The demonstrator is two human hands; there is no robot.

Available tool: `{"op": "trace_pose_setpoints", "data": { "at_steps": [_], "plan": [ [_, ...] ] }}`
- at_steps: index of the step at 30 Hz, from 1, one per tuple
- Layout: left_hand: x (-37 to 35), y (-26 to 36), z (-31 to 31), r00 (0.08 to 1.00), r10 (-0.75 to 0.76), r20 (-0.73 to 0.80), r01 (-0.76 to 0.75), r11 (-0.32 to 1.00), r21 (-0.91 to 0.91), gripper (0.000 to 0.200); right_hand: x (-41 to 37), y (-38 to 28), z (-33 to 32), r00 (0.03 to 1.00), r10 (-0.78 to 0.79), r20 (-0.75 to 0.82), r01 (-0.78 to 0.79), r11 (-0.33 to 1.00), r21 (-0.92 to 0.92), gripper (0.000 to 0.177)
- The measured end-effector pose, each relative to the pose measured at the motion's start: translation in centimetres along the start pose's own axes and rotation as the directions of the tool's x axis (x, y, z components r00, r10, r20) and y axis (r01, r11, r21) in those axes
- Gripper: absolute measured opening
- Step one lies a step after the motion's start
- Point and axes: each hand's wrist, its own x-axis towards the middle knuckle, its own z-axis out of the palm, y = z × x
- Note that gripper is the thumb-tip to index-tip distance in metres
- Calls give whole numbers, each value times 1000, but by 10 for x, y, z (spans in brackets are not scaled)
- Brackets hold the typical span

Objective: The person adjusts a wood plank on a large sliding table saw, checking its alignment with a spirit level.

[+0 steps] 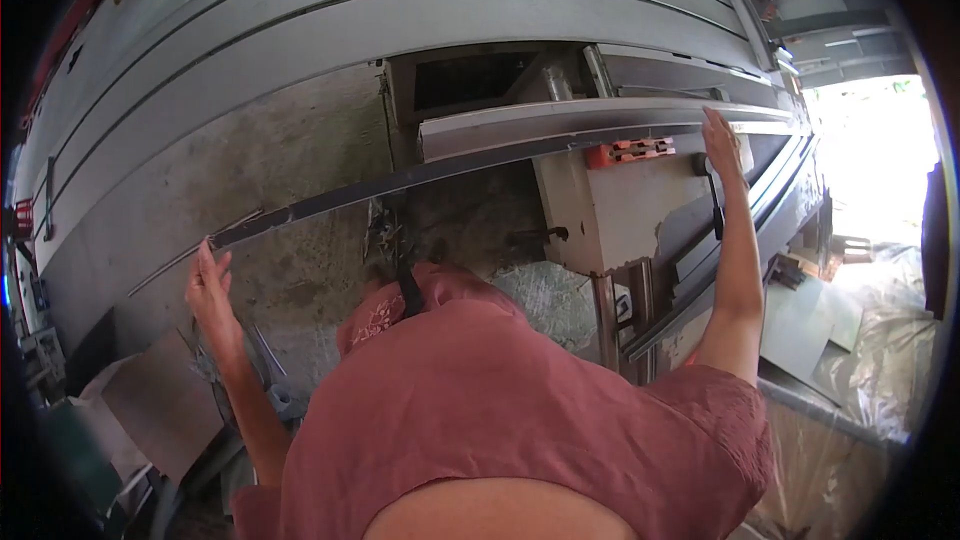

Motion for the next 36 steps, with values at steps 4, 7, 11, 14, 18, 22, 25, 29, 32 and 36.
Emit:
{"op": "trace_pose_setpoints", "data": {
  "at_steps": [4, 7, 11, 14, 18, 22, 25, 29, 32, 36],
  "plan": [
    [5, -14, -1, 996, 50, 78, -50, 999, 2, 49, -26, -107, -18, 937, -288, -199, 317, 939, 130, 33],
    [5, -14, -3, 991, 66, 114, -71, 997, 37, 49, -65, -222, -50, 911, -367, -191, 395, 908, 140, 34],
    [-1, -10, 7, 967, 153, 205, -163, 986, 30, 44, -96, -297, -57, 843, -503, -189, 532, 832, 159, 36],
    [-2, -11, 17, 929, 188, 319, -206, 978, 24, 44, -115, -317, -66, 860, -480, -176, 508, 839, 196, 36],
    [-8, -3, 39, 863, 289, 414, -285, 956, -73, 40, -144, -316, -70, 902, -398, -167, 428, 875, 225, 36],
    [-16, 3, 69, 742, 387, 547, -388, 914, -121, 36, -184, -311, -76, 957, -259, -135, 282, 940, 194, 36],
    [-25, 12, 92, 655, 488, 576, -522, 844, -122, 37, -215, -308, -83, 979, -172, -112, 190, 965, 181, 37],
    [-36, 23, 121, 560, 507, 655, -563, 813, -149, 44, -246, -298, -90, 996, -54, -71, 64, 987, 149, 37],
    [-47, 28, 144, 539, 454, 710, -532, 837, -132, 49, -253, -280, -89, 994, -15, -111, 30, 990, 137, 37],
    [-64, 40, 171, 515, 377, 770, -459, 880, -124, 58, -239, -252, -91, 985, -4, -170, 25, 993, 119, 38]
  ]
}}
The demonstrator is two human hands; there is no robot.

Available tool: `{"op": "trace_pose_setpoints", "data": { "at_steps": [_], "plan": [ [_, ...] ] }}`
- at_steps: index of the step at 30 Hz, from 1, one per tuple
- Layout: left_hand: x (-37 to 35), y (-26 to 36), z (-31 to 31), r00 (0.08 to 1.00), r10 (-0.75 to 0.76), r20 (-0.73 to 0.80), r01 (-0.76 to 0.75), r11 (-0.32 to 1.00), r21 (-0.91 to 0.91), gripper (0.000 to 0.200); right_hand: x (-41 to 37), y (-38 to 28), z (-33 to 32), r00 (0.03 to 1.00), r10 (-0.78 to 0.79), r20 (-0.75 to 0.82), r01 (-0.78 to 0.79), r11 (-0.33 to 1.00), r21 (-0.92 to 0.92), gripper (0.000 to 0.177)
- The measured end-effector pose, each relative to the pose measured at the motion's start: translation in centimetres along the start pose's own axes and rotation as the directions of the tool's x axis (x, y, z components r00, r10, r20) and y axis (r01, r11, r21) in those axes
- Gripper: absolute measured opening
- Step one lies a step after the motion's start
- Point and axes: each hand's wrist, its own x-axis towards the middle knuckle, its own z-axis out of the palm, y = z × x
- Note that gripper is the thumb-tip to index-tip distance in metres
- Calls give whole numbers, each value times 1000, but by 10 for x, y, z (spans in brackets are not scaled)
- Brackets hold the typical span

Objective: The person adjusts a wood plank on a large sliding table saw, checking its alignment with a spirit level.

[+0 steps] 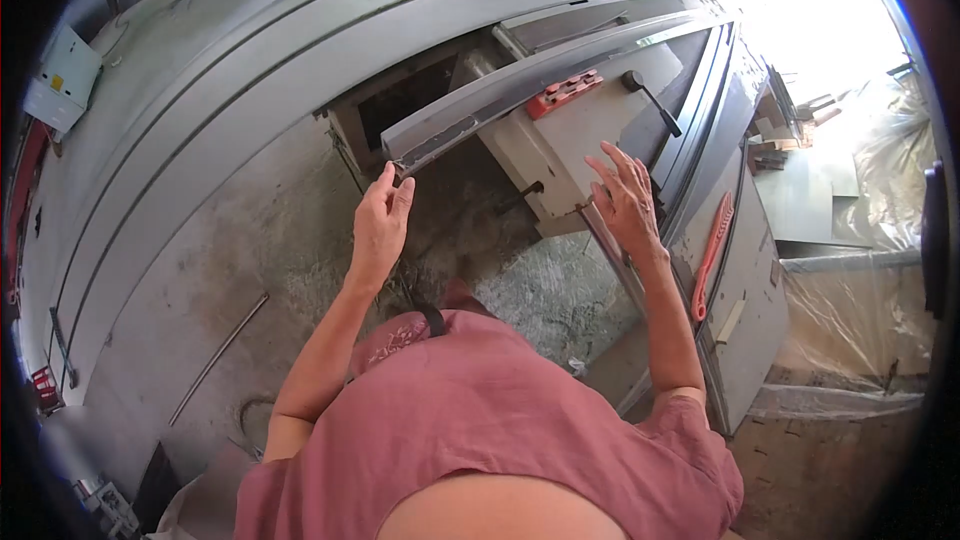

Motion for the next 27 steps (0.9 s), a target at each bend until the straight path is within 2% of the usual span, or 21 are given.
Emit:
{"op": "trace_pose_setpoints", "data": {
  "at_steps": [7, 15, 24, 27],
  "plan": [
    [28, 10, 49, 999, -33, 27, 33, 999, 0, 64, 36, 61, 7, 998, -21, -56, 21, 1000, 0, 37],
    [48, 18, 92, 997, -74, 5, 74, 996, -39, 59, 83, 135, 17, 993, -83, -87, 82, 996, -23, 35],
    [83, 30, 135, 997, -67, 35, 70, 993, -96, 63, 142, 188, 49, 994, -107, -13, 107, 994, 11, 33],
    [98, 36, 146, 989, -86, 118, 98, 990, -100, 64, 155, 199, 57, 993, -121, 8, 120, 992, 37, 34]
  ]
}}
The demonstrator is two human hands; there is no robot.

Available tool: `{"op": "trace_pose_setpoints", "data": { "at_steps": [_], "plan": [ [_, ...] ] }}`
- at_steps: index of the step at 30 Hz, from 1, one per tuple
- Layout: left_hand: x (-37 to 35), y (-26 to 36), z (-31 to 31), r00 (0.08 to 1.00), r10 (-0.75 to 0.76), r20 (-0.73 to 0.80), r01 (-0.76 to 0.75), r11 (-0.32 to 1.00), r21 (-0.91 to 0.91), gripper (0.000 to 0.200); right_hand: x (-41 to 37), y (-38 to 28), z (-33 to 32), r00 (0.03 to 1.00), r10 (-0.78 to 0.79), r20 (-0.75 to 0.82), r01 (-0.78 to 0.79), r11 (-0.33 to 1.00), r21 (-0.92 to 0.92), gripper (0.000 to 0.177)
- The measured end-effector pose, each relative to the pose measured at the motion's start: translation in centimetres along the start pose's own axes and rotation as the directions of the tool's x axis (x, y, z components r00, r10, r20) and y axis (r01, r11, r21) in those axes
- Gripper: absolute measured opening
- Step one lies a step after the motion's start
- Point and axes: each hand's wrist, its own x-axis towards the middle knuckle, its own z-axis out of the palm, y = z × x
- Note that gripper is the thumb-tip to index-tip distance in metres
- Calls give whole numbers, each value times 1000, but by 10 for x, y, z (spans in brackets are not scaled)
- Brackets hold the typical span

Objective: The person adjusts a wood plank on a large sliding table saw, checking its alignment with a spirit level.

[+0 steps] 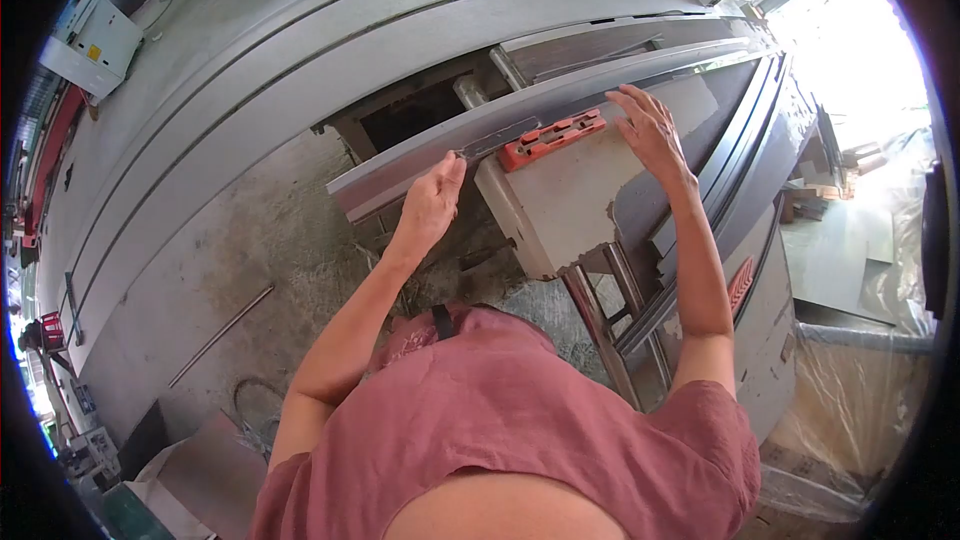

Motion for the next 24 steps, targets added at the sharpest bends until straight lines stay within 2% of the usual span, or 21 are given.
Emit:
{"op": "trace_pose_setpoints", "data": {
  "at_steps": [3, 5, 6, 9, 11, 12, 14, 18, 23, 24],
  "plan": [
    [13, 14, 6, 997, -33, 69, 32, 999, 11, 68, 11, 5, 3, 998, 35, 48, -38, 998, 49, 36],
    [22, 18, 9, 986, -32, 161, 24, 999, 49, 66, 16, 11, 6, 989, 15, 147, -22, 999, 47, 39],
    [24, 22, 11, 986, -35, 163, 27, 998, 50, 66, 18, 13, 8, 989, 17, 150, -24, 998, 49, 39],
    [32, 39, 15, 969, -72, 236, 77, 997, -15, 70, 28, 17, 12, 971, -52, 235, 41, 998, 51, 38],
    [42, 46, 15, 942, -176, 284, 175, 984, 27, 73, 34, 18, 15, 952, -92, 293, 86, 996, 34, 37],
    [47, 48, 16, 944, -174, 281, 174, 984, 26, 73, 36, 18, 17, 952, -95, 291, 89, 995, 34, 37],
    [58, 54, 17, 895, -259, 363, 252, 965, 67, 73, 42, 19, 21, 939, -92, 331, 114, 992, -47, 36],
    [73, 72, 28, 878, -281, 387, 256, 960, 115, 74, 51, 28, 26, 922, -115, 369, 136, 990, -33, 37],
    [101, 94, 48, 841, -286, 460, 181, 949, 258, 74, 54, 40, 27, 919, -128, 372, 145, 989, -18, 37],
    [109, 94, 51, 797, -287, 531, 205, 956, 210, 74, 54, 42, 27, 920, -122, 372, 139, 990, -19, 37]
  ]
}}
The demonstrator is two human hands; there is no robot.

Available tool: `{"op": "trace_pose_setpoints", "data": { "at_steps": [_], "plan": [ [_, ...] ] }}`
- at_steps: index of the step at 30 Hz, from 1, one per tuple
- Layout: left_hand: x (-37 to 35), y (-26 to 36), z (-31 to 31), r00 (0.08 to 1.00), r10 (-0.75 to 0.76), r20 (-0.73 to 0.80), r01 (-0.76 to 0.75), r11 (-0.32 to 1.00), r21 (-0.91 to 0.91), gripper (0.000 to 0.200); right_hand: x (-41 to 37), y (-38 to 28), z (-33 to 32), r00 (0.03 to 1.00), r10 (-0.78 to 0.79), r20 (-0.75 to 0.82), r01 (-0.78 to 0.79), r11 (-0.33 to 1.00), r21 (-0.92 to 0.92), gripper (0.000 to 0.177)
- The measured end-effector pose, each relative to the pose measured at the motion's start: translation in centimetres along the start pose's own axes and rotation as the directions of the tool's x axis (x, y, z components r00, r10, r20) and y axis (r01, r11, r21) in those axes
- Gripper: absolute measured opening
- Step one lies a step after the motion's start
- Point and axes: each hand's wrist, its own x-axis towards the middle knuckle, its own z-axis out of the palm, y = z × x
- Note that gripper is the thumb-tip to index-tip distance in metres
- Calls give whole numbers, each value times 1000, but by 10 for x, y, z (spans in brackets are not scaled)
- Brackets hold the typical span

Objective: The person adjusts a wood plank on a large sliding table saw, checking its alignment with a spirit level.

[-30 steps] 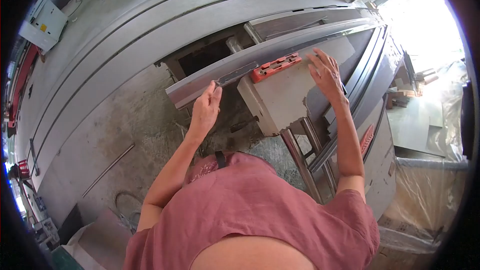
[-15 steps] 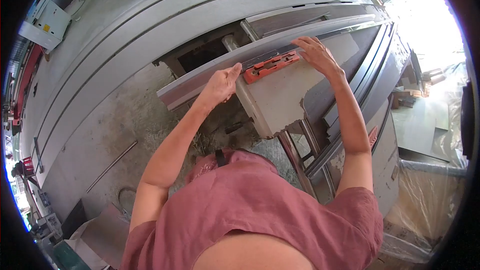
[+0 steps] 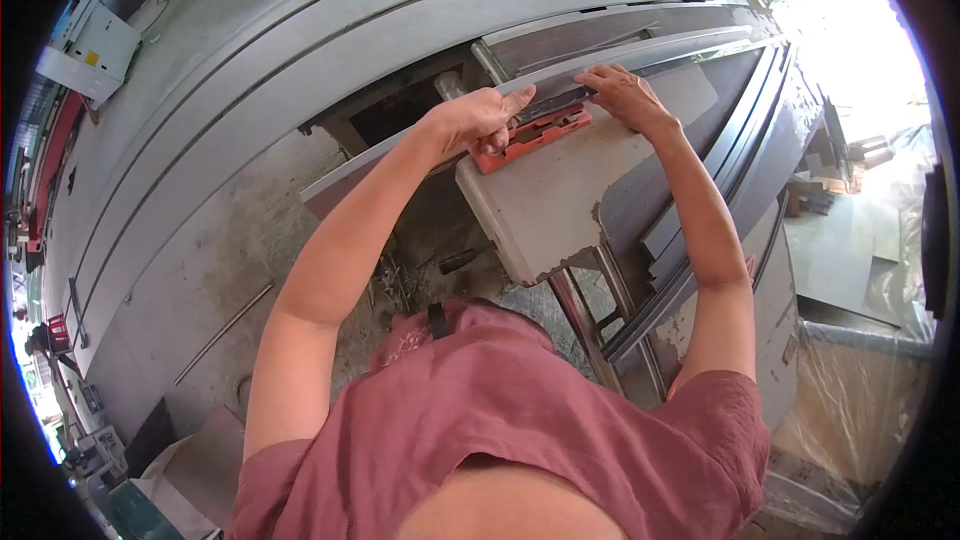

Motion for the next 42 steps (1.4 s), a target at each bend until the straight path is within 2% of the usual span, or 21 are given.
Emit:
{"op": "trace_pose_setpoints", "data": {
  "at_steps": [5, 7, 10, 15, 17, 19, 20, 22, 24, 26, 28, 32, 34, 35, 36, 38, 42],
  "plan": [
    [38, 17, 9, 998, -11, 66, 11, 1000, 2, 73, -6, 12, 2, 999, 40, -28, -39, 999, 38, 40],
    [37, 33, 20, 999, -26, 41, 22, 997, 78, 70, -9, 14, 3, 998, 53, -25, -52, 997, 49, 41],
    [50, 43, 27, 997, -42, 59, 37, 995, 91, 69, -10, 16, 1, 998, 63, -31, -60, 996, 69, 41],
    [80, 49, 36, 997, 0, 74, -5, 998, 67, 68, -9, 25, 5, 998, 38, -48, -35, 998, 58, 41],
    [88, 51, 40, 995, -10, 96, 3, 997, 73, 68, -9, 23, 3, 998, 63, -1, -63, 997, 47, 38],
    [94, 54, 46, 999, 2, 46, -5, 998, 70, 68, -8, 30, 9, 998, 60, -33, -58, 996, 61, 35],
    [97, 55, 48, 998, 13, 67, -19, 996, 87, 68, -7, 35, 13, 997, 48, -63, -44, 996, 72, 33],
    [112, 54, 51, 996, -28, 86, 27, 999, 18, 66, -6, 52, 25, 995, 18, -98, -11, 997, 72, 28],
    [117, 56, 58, 992, -52, 117, 57, 997, -42, 70, -9, 59, 24, 996, 46, -79, -45, 999, 26, 27],
    [108, 66, 75, 993, 7, 118, -3, 999, -33, 68, -26, 70, 11, 997, 52, -62, -53, 999, -11, 27],
    [100, 74, 87, 994, 51, 100, -47, 998, -41, 66, -50, 73, 1, 989, 66, -133, -71, 997, -33, 23],
    [74, 86, 107, 975, 120, 187, -112, 992, -55, 73, -103, 81, -13, 961, 73, -265, -76, 997, -1, 26],
    [34, 97, 106, 961, 247, 125, -232, 965, -121, 78, -141, 79, -27, 947, 85, -310, -103, 994, -42, 27],
    [18, 95, 98, 959, 255, 125, -236, 961, -147, 79, -161, 77, -30, 932, 90, -351, -126, 989, -81, 29],
    [2, 89, 86, 957, 261, 126, -238, 956, -172, 81, -183, 78, -27, 930, 103, -353, -139, 987, -76, 29],
    [-38, 65, 64, 911, 391, 130, -345, 897, -275, 82, -225, 75, -19, 934, 163, -317, -202, 975, -92, 29],
    [-100, 6, 33, 916, 392, -83, -396, 855, -333, 80, -290, 55, 24, 922, 261, -286, -301, 948, -106, 26]
  ]
}}
